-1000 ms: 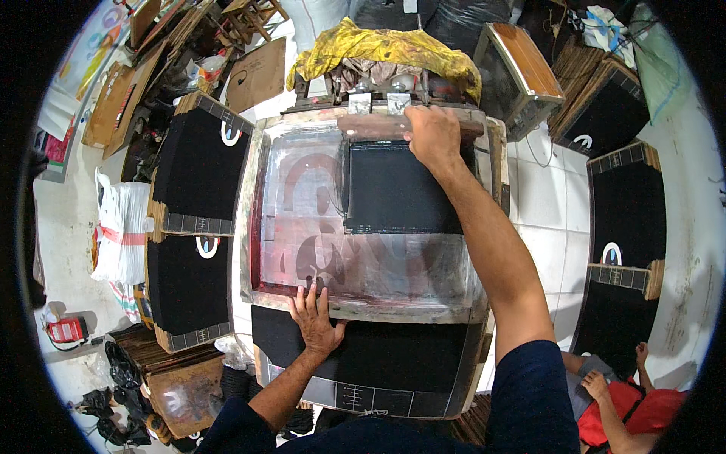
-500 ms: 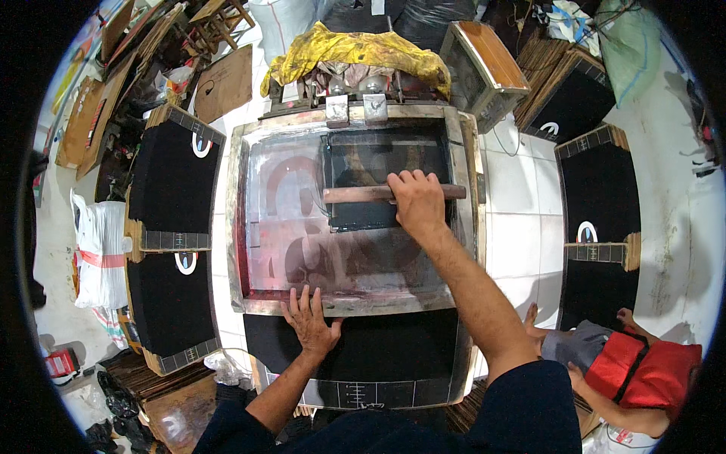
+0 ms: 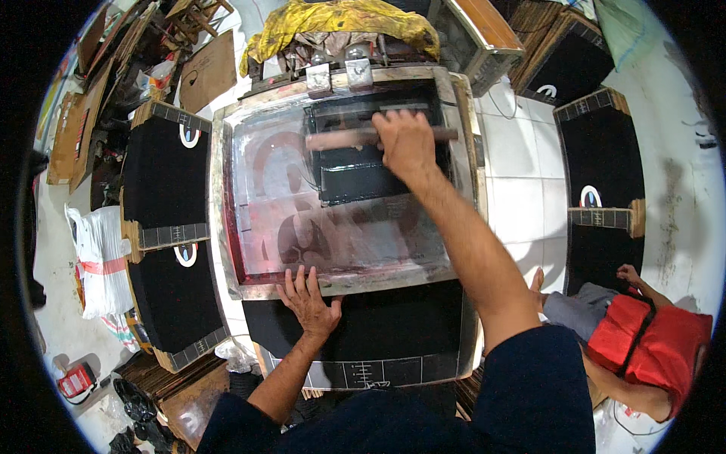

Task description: The person performs manual screen printing on black fabric. They align a screen, use a squeegee to pull ink across the mesh, lift the screen to reveal a printed logo, and repeat the process on successive pieces.

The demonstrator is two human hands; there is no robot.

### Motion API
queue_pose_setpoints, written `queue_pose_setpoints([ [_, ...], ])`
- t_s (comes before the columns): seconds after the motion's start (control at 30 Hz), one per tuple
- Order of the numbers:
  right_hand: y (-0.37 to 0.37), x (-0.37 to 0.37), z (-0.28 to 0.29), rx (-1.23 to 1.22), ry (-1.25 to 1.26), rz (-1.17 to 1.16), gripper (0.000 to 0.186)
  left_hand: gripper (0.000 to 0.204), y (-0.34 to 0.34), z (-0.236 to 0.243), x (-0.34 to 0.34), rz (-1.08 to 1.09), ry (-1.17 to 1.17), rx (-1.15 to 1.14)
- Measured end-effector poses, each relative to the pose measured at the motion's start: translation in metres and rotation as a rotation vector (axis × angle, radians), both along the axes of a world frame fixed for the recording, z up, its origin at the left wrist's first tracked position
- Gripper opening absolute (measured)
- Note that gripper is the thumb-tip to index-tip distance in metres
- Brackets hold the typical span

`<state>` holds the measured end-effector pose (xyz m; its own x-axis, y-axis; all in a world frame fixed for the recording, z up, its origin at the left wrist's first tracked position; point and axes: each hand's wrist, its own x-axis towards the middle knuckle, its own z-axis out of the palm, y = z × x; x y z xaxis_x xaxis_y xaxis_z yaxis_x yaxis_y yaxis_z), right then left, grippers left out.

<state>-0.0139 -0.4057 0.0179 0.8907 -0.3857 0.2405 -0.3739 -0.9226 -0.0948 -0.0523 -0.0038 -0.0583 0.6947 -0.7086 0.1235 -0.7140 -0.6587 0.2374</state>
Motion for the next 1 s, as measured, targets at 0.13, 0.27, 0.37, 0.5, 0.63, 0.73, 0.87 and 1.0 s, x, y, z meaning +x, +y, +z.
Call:
queue_pose_setpoints([
  [0.13,0.062,-0.059,0.008,0.024,0.013,-0.010,0.029,0.092,0.000,-0.001,0.000,-0.006,-0.009,-0.040],
  [0.27,0.078,-0.074,0.008,0.010,0.018,-0.014,0.029,0.091,0.000,0.000,-0.002,-0.014,-0.015,-0.049],
  [0.37,0.070,-0.071,0.006,0.009,0.024,-0.003,0.028,0.082,-0.003,0.011,0.004,-0.020,-0.051,-0.087],
  [0.5,0.064,-0.068,0.011,-0.030,-0.097,-0.004,0.028,0.060,-0.006,0.037,0.031,-0.154,0.122,-0.176],
  [0.63,0.040,-0.052,0.025,0.096,-0.042,-0.025,0.045,0.052,-0.006,0.056,0.043,-0.234,0.090,-0.198],
  [0.73,0.030,-0.047,0.032,0.091,-0.078,0.014,0.048,0.055,-0.007,0.061,0.042,-0.220,0.094,-0.216],
  [0.87,0.038,-0.055,0.029,0.148,0.018,0.012,0.047,0.055,-0.009,0.062,0.041,-0.212,0.098,-0.228],
  [1.0,0.032,-0.050,0.019,0.151,0.033,0.026,0.043,0.053,-0.011,0.065,0.042,-0.195,0.130,-0.213],
])
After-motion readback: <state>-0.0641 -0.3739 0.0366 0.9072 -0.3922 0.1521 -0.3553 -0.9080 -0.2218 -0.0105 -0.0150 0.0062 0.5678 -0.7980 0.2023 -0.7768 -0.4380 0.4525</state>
